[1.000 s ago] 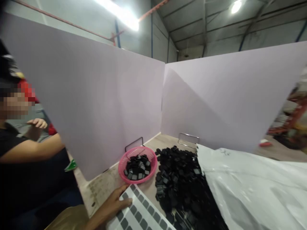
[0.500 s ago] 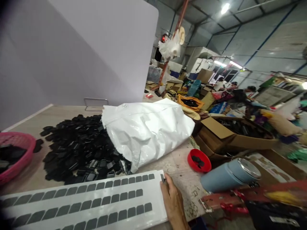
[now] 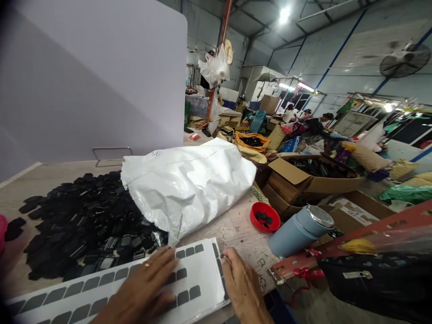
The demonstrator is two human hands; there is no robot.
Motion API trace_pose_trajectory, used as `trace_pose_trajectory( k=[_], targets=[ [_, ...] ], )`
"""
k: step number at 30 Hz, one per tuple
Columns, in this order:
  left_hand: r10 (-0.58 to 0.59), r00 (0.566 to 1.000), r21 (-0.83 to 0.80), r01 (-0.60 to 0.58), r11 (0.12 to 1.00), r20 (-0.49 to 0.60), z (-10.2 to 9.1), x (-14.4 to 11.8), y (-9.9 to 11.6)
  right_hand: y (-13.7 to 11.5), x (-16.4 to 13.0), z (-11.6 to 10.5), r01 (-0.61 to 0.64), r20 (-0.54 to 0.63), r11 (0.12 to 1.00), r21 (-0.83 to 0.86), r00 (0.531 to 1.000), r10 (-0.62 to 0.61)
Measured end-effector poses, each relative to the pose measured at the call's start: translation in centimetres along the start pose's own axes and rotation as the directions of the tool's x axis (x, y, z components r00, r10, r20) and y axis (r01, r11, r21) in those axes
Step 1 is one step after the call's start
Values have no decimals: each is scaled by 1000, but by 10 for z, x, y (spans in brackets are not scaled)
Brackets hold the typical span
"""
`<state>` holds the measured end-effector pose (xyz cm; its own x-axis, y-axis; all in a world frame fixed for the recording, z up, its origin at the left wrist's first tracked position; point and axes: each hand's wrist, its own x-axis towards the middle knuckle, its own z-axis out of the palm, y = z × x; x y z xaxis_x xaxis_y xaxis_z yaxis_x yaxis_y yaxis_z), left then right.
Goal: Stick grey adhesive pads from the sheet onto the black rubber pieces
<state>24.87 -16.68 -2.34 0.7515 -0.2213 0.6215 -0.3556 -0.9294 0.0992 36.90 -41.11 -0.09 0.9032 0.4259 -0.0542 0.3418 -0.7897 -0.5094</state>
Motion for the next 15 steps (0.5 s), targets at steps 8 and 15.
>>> trace_pose_trajectory(
  k=[8, 15],
  targets=[
    [350, 936, 184, -339, 923, -33, 59, 20, 32, -11, 18, 8, 171, -33, 976, -135, 984, -176],
    [320, 924, 157, -292, 944, -208, 84, 11, 28, -12, 32, 20, 254, -35, 933, -253, 962, -272]
  ],
)
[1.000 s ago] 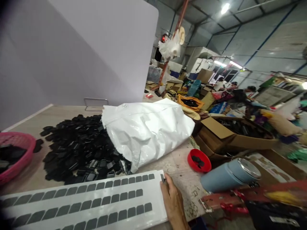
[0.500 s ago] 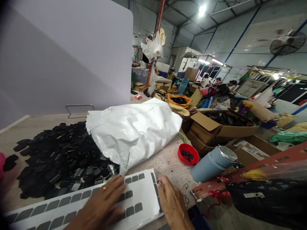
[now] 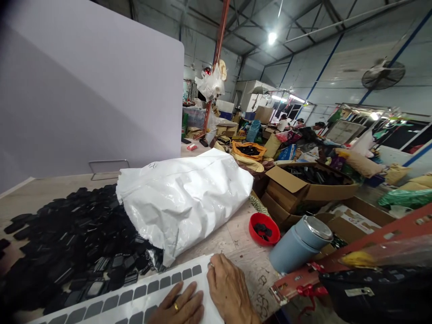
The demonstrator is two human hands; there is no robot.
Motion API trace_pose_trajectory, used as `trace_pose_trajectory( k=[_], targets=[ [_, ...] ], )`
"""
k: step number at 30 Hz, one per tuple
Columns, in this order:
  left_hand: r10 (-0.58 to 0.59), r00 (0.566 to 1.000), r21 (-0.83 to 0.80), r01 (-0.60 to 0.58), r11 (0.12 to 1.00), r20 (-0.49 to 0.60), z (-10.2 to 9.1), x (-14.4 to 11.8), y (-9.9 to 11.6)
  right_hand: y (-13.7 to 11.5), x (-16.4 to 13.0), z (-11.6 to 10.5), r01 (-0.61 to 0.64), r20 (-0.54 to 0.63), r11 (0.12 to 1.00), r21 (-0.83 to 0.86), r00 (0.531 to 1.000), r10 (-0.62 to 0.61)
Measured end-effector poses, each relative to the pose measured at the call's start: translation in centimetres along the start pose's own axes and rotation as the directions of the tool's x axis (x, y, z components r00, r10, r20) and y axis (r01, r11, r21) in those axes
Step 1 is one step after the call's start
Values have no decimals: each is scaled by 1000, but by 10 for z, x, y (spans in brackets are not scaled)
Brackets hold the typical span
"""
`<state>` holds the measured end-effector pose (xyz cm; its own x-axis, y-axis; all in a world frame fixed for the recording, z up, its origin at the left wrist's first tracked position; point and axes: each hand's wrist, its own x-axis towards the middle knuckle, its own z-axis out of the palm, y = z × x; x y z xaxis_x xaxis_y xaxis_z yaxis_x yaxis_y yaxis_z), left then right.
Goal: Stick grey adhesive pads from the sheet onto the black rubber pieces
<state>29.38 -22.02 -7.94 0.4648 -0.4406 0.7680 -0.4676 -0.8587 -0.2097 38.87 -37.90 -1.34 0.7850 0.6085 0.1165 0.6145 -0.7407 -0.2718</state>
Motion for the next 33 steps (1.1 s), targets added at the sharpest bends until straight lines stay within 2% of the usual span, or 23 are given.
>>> trace_pose_trajectory(
  k=[3, 13, 17, 26, 31, 33],
  targets=[
    [32, 994, 24, -35, 999, 107, 1, 1, -5, -3, 5, 2, 49, 10, 998, -50, 999, -48],
    [-64, 983, 14, 63, 998, 170, 11, -5, 0, -8, 13, -10, 129, 88, 989, -69, 989, -123],
    [-77, 973, 29, 72, 997, 217, 8, -1, 1, -8, 15, -15, 144, 104, 988, -50, 985, -139],
    [-99, 983, 47, 92, 995, 153, 4, 4, 6, -13, 15, -19, 153, 97, 988, 12, 983, -154],
    [-118, 980, 73, 107, 992, 160, -2, 10, 7, -15, 16, -15, 128, 62, 988, 89, 989, -133],
    [-109, 975, 65, 98, 993, 195, -8, 14, 6, -17, 16, -19, 109, 52, 980, 166, 991, -119]
  ],
)
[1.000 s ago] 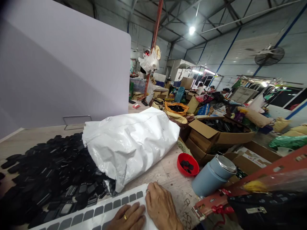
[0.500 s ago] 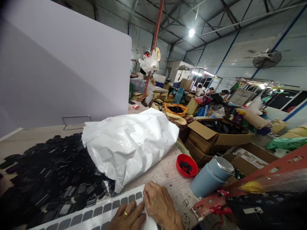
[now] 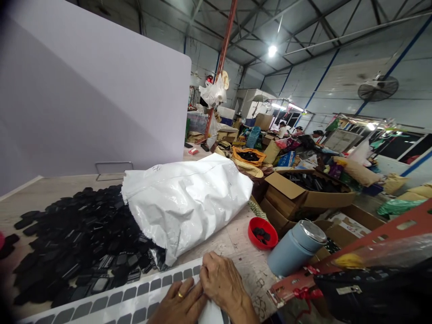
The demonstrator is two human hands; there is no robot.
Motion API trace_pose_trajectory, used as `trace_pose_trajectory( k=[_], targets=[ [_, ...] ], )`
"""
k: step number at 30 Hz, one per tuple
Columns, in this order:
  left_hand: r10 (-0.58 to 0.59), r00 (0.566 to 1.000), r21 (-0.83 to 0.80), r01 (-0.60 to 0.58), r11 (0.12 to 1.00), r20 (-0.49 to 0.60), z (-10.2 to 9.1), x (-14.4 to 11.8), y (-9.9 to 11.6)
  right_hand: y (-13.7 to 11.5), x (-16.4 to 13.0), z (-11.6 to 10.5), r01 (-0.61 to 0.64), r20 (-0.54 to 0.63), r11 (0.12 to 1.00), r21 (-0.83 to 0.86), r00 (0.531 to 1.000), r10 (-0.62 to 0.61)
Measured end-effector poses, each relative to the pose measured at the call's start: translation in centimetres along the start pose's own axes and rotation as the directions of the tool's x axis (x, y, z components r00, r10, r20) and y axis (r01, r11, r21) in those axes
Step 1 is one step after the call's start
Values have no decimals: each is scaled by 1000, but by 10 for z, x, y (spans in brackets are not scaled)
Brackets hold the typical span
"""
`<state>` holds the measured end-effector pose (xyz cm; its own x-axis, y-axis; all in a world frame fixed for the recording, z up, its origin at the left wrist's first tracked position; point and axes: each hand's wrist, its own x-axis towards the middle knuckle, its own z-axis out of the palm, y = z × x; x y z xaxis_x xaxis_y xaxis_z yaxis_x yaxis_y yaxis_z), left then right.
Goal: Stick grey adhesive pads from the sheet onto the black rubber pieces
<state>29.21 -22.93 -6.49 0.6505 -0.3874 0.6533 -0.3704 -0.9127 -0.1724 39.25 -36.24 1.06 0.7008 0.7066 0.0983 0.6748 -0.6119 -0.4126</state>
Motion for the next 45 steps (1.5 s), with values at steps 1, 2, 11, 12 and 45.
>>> trace_pose_trajectory(
  k=[1, 2, 11, 12, 45],
  targets=[
    [10, 1000, -3, -10, 1000, 15, -3, 1, -1, -2, 0, -3, -5, -2, 998, 55, 1000, 5],
    [24, 999, -6, -24, 1000, 30, -5, 2, -1, -4, -1, -8, -6, -4, 993, 118, 1000, 6],
    [-145, 989, -248, 134, 959, -28, -6, -10, -10, 7, -21, -24, -171, 80, 721, 671, 984, 159],
    [-216, 976, -293, 210, 933, 9, -15, -12, -20, 16, -25, -17, -209, 94, 674, 709, 975, 203],
    [-194, 323, -353, 566, -745, 926, -112, -28, -60, -61, -28, 52, -456, 498, 202, 867, 817, -291]
  ],
)
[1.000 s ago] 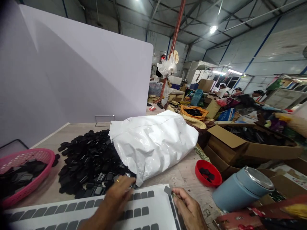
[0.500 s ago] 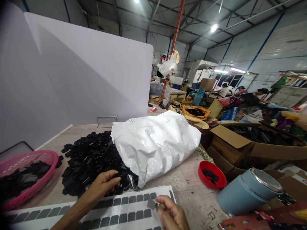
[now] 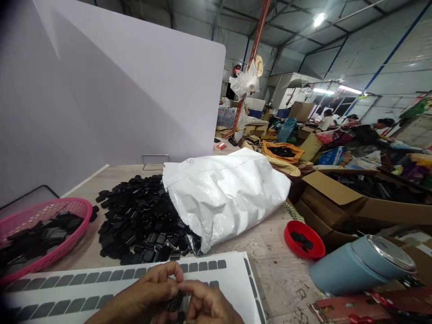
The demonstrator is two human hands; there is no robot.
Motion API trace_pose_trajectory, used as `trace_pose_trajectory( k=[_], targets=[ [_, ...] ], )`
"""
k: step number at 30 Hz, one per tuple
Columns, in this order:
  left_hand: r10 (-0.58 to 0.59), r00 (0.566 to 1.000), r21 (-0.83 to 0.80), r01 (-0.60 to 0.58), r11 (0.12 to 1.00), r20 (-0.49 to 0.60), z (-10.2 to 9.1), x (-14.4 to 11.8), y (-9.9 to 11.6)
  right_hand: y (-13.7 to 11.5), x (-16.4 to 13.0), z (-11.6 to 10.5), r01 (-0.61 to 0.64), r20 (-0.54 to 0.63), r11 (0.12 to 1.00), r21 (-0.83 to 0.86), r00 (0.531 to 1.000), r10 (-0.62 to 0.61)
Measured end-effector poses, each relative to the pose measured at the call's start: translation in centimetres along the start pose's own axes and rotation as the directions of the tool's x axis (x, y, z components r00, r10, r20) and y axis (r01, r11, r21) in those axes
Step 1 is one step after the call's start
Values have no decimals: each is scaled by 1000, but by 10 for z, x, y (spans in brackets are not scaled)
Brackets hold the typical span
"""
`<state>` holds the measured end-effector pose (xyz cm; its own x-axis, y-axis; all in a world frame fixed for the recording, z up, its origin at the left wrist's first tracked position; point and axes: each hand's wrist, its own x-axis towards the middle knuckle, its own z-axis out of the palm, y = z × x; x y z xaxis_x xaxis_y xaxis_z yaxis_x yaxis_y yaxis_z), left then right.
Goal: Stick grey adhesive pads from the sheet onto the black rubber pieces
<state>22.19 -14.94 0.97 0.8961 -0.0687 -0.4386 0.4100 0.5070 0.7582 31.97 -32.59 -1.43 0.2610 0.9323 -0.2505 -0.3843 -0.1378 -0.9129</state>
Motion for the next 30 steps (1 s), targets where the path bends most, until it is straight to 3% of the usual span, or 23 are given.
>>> trace_pose_trajectory(
  k=[6, 8, 11, 13, 15, 18, 22, 26, 30],
  targets=[
    [44, 998, -59, -47, 997, -44, 2, 9, -6, 9, 6, -1, 125, 45, 989, 80, 991, -128],
    [27, 999, -94, -30, 995, -34, 1, 8, -5, 10, 7, 0, 115, 45, 991, 75, 992, -118],
    [19, 1000, -173, -19, 985, 0, -1, 5, -5, 14, 9, -1, 61, -60, 992, 106, 997, -55],
    [41, 996, -201, -25, 979, 76, -2, 5, -9, 18, 11, -1, 75, -116, 970, 230, 992, -49],
    [102, 989, -213, -77, 974, 107, -3, 10, -17, 22, 15, -1, 75, -87, 924, 375, 995, -45],
    [163, 987, -155, -158, 975, 17, -4, 19, -32, 23, 21, 1, 42, -43, 881, 471, 999, -25],
    [209, 978, -70, -210, 975, -19, -8, 23, -38, 16, 19, 2, 58, -97, 901, 429, 995, -18],
    [237, 971, -91, -238, 967, -20, -7, 18, -32, 9, 14, 6, 64, -115, 921, 384, 993, -22],
    [248, 965, -145, -259, 955, -89, -5, 17, -31, 11, 14, 16, 88, -150, 947, 308, 988, -42]
  ],
)
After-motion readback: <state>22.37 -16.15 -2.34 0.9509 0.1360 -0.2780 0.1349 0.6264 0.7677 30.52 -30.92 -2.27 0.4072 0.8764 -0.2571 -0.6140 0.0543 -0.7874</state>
